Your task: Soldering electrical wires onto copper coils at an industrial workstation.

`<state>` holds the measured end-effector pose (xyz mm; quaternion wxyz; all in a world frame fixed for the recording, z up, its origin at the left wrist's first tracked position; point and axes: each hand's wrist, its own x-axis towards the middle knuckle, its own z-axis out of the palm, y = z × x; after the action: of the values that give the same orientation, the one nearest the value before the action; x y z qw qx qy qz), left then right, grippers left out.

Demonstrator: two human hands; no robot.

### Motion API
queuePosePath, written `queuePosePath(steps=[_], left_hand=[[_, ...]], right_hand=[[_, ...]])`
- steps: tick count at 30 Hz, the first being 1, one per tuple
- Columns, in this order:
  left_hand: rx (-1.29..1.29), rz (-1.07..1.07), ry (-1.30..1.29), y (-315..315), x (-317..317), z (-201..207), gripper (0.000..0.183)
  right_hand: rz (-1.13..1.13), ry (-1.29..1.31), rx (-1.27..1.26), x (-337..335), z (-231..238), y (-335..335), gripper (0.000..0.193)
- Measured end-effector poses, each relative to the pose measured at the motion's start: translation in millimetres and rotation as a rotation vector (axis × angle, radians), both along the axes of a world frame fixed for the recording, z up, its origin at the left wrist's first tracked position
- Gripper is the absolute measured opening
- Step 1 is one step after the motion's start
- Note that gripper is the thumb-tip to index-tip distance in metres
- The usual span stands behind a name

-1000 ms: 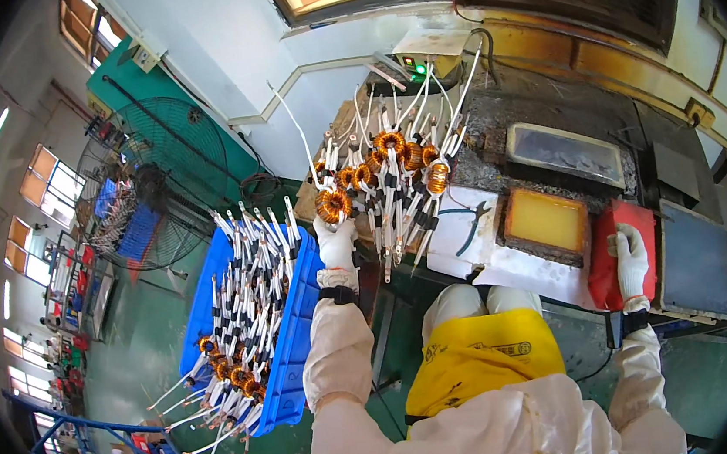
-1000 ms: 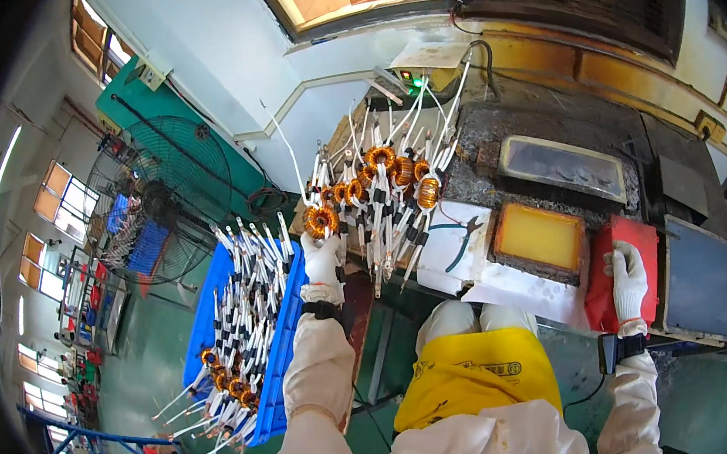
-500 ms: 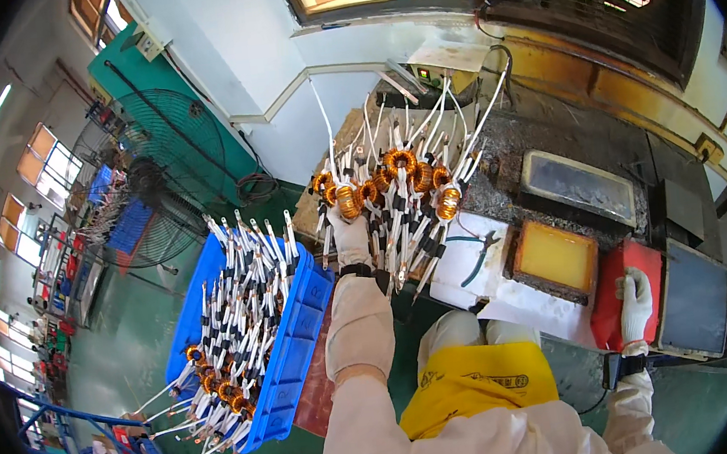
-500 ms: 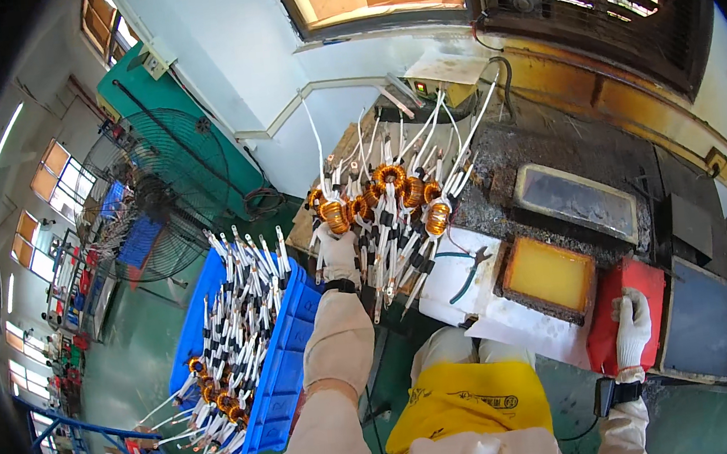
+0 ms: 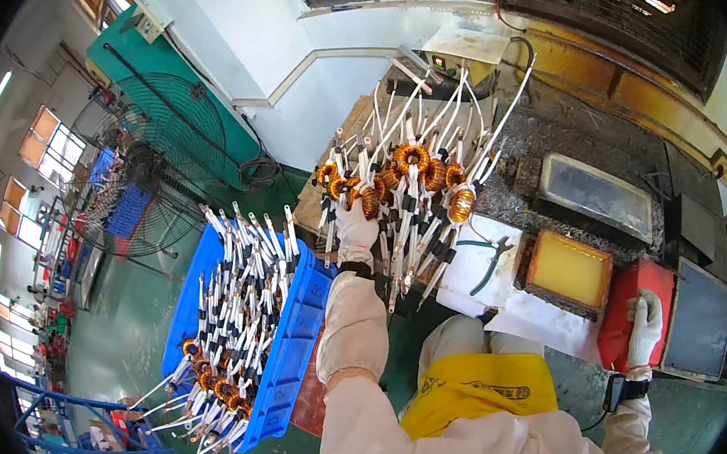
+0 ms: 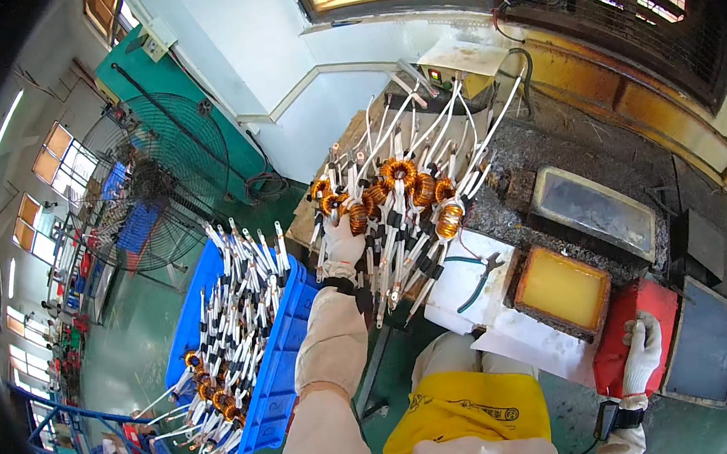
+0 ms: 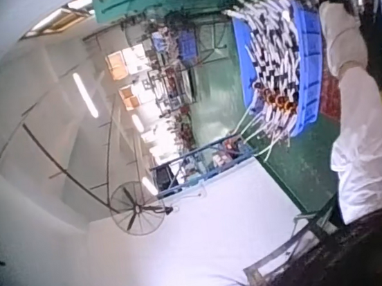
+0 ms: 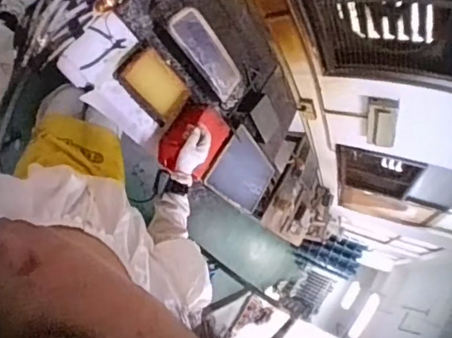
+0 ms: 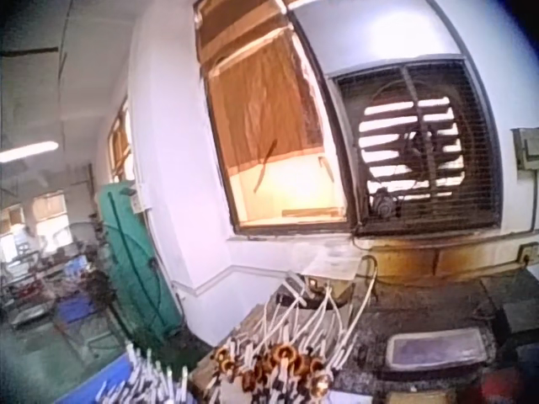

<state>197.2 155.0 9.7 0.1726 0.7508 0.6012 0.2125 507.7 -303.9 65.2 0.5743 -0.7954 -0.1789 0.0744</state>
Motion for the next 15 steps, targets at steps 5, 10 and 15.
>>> queuePosePath(steps=[5, 10, 15], left_hand=[[0.068, -0.043, -0.158, 7.1, -18.8, -17.5, 0.055], [-0.031, -0.057, -0.14, -6.8, -13.0, 15.5, 0.059], [0.113, 0.012, -0.079, 3.2, -2.5, -3.4, 0.043]], right_hand=[[0.016, -0.003, 0.001, 0.9, -2.0, 1.2, 0.019], [-0.002, -0.002, -0.004, -0.1, -0.7, 0.6, 0.019], [0.0, -0.007, 0.01, 2.5, -5.2, 0.4, 0.02]])
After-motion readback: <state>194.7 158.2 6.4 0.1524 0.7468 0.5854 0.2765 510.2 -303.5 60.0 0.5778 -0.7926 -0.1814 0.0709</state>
